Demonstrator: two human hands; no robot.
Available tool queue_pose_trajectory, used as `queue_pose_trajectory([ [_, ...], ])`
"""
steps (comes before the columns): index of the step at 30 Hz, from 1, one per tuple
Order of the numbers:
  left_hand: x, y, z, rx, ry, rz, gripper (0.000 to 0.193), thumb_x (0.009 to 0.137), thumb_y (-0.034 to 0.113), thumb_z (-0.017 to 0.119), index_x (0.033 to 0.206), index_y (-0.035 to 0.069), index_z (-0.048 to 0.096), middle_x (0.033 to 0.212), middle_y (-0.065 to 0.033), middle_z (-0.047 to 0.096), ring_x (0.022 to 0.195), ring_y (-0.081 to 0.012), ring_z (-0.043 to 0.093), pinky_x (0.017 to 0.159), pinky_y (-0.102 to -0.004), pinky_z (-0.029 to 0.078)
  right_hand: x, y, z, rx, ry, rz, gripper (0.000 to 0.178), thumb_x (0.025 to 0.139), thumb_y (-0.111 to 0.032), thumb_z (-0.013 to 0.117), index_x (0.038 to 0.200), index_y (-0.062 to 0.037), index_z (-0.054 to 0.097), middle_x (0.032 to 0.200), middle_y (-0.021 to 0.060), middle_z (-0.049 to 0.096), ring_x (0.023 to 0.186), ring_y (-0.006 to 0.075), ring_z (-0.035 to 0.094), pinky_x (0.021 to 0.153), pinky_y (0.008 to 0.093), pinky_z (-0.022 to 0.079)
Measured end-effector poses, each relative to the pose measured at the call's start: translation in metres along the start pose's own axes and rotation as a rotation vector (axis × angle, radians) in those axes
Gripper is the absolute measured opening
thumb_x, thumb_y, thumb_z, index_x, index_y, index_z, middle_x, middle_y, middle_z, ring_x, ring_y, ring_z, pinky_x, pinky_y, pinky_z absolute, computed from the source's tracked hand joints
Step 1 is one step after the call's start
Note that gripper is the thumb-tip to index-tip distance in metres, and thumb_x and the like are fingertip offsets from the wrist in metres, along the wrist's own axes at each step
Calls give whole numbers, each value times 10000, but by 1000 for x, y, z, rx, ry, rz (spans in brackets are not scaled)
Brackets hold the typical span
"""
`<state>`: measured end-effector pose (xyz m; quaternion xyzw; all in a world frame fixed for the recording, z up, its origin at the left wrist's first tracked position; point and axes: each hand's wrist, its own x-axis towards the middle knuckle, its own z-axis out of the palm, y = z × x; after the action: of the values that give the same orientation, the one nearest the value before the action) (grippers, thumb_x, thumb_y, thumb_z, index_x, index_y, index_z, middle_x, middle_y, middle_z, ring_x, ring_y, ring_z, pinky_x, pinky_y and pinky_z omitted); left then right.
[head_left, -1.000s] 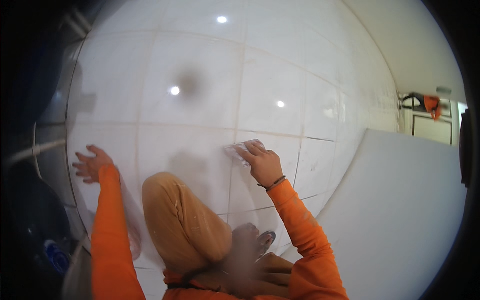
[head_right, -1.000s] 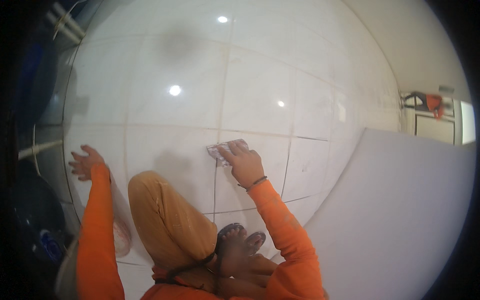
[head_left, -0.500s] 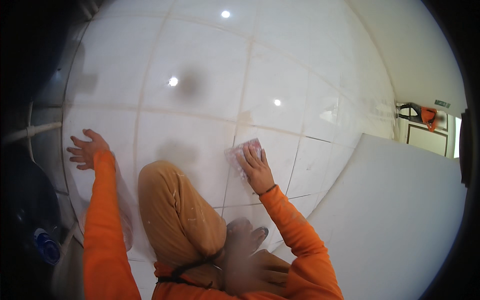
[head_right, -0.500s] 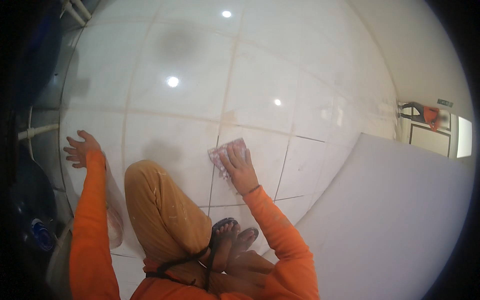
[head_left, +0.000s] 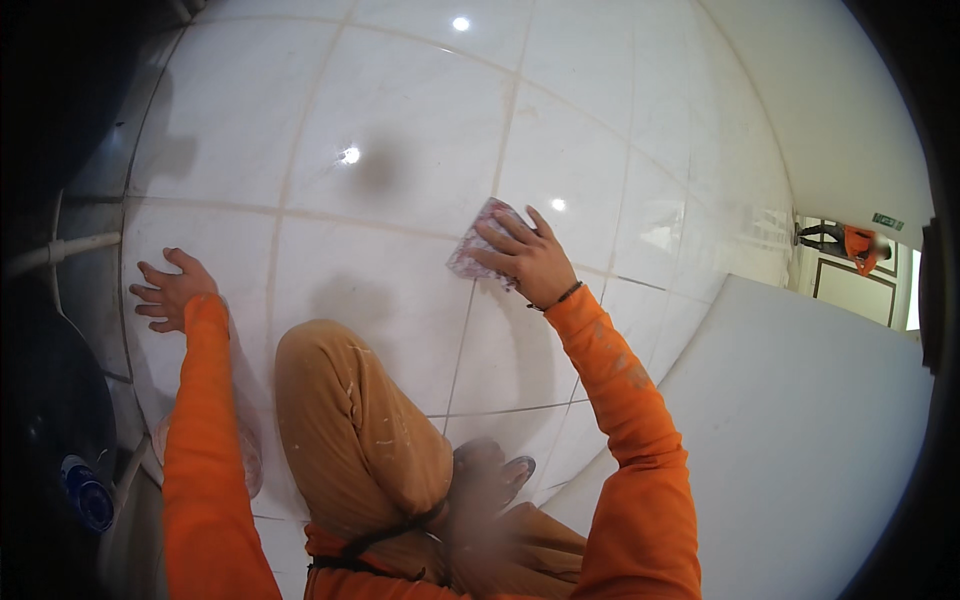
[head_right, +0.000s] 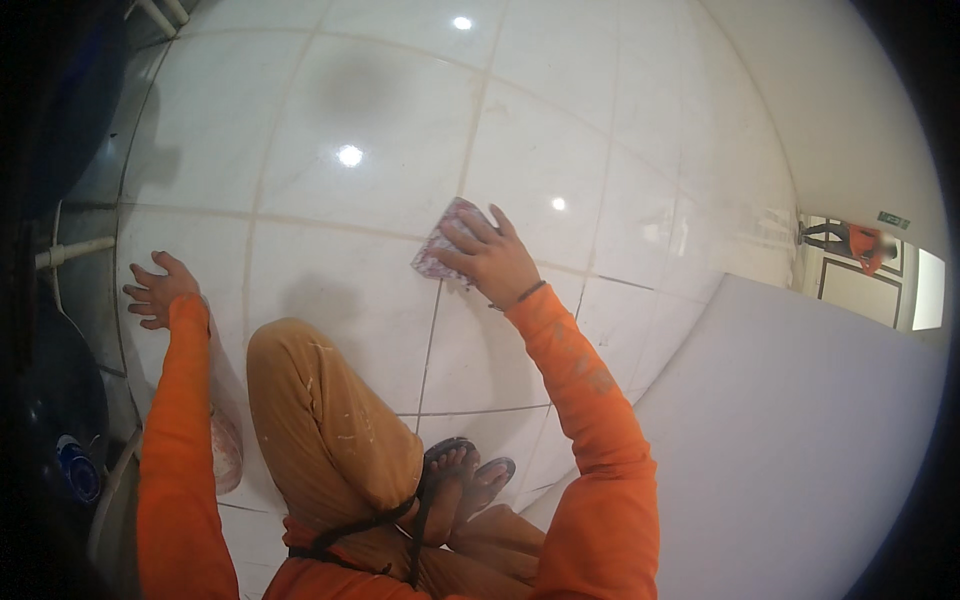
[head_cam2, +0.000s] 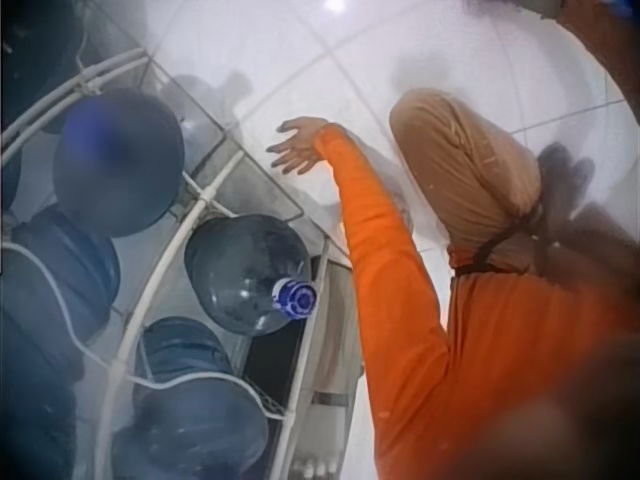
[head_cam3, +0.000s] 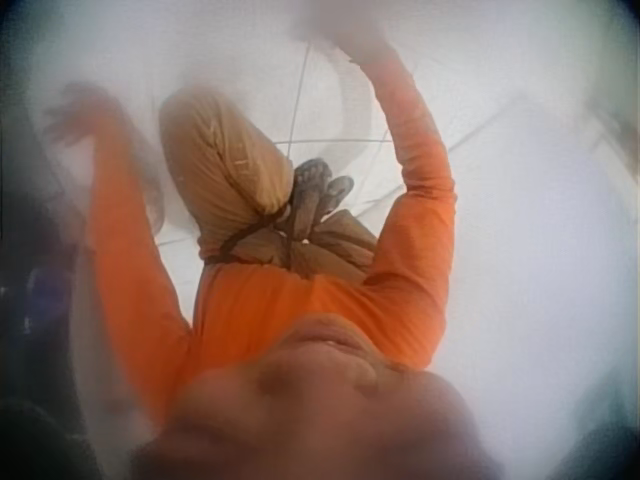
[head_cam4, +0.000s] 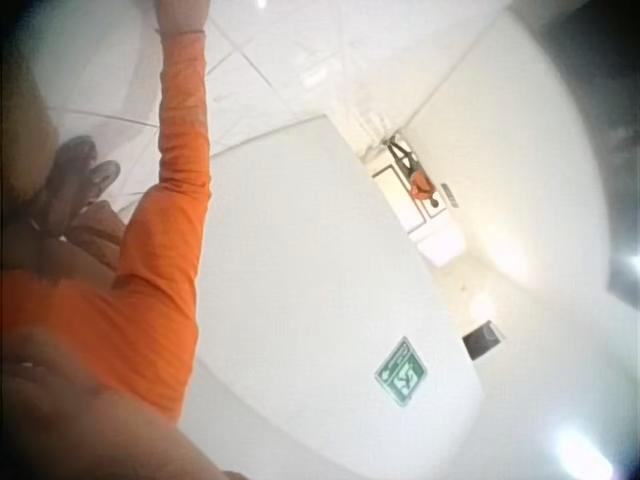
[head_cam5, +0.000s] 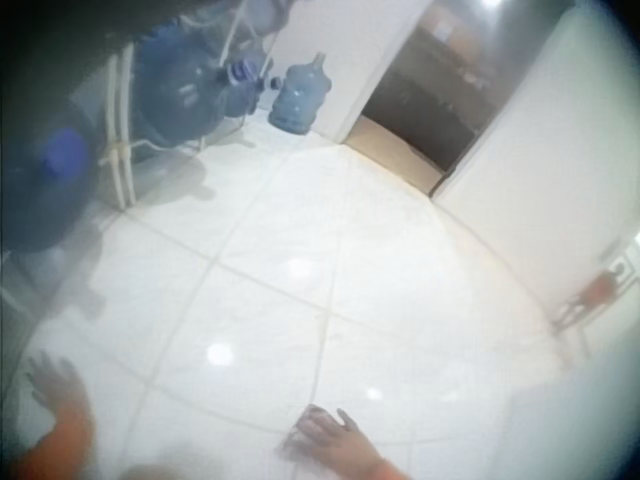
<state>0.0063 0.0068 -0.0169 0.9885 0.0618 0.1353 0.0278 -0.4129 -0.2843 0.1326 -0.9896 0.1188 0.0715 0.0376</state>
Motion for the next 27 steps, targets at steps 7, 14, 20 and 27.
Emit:
queue_pose_trajectory([
  [7, 0, -7, 7, 56, 78, -12, 704, 983, 631, 367, 1559, 228, 392, 1639, -158, 308, 1507, -439, 248, 1188, -639, 198, -60, -72, 12, 189, 19, 420, 533, 814, -13, 607, 1307, -211, 657, 1375, 96, 603, 1311, 351, 537, 1043, 474, 486],
  [14, -5, 12, -24, 52, 39, -25, 682, 994, 570, 396, 1555, 182, 386, 1635, -185, 296, 1497, -454, 264, 1177, -633, 239, -49, -122, -32, 461, -215, 675, 565, 792, 0, 579, 1329, -164, 643, 1152, 135, 714, 1023, 339, 693, 790, 478, 580],
  [20, -5, 16, -38, 17, -62, -22, 684, 1014, 533, 344, 1578, 147, 335, 1657, -204, 223, 1515, -459, 209, 1196, -619, 205, 41, -97, -29, 1214, 164, 788, 351, 856, -64, 550, 1190, -19, 650, 807, 98, 687, 639, 226, 654, 604, 341, 527],
  [27, -5, 16, -42, 5, -77, -26, 678, 1012, 517, 368, 1572, 136, 345, 1647, -214, 235, 1511, -469, 204, 1195, -623, 198, 119, -96, -36, 1157, 204, 514, 303, 881, -38, 545, 1161, 57, 612, 775, 116, 639, 620, 205, 642, 513, 353, 522],
])
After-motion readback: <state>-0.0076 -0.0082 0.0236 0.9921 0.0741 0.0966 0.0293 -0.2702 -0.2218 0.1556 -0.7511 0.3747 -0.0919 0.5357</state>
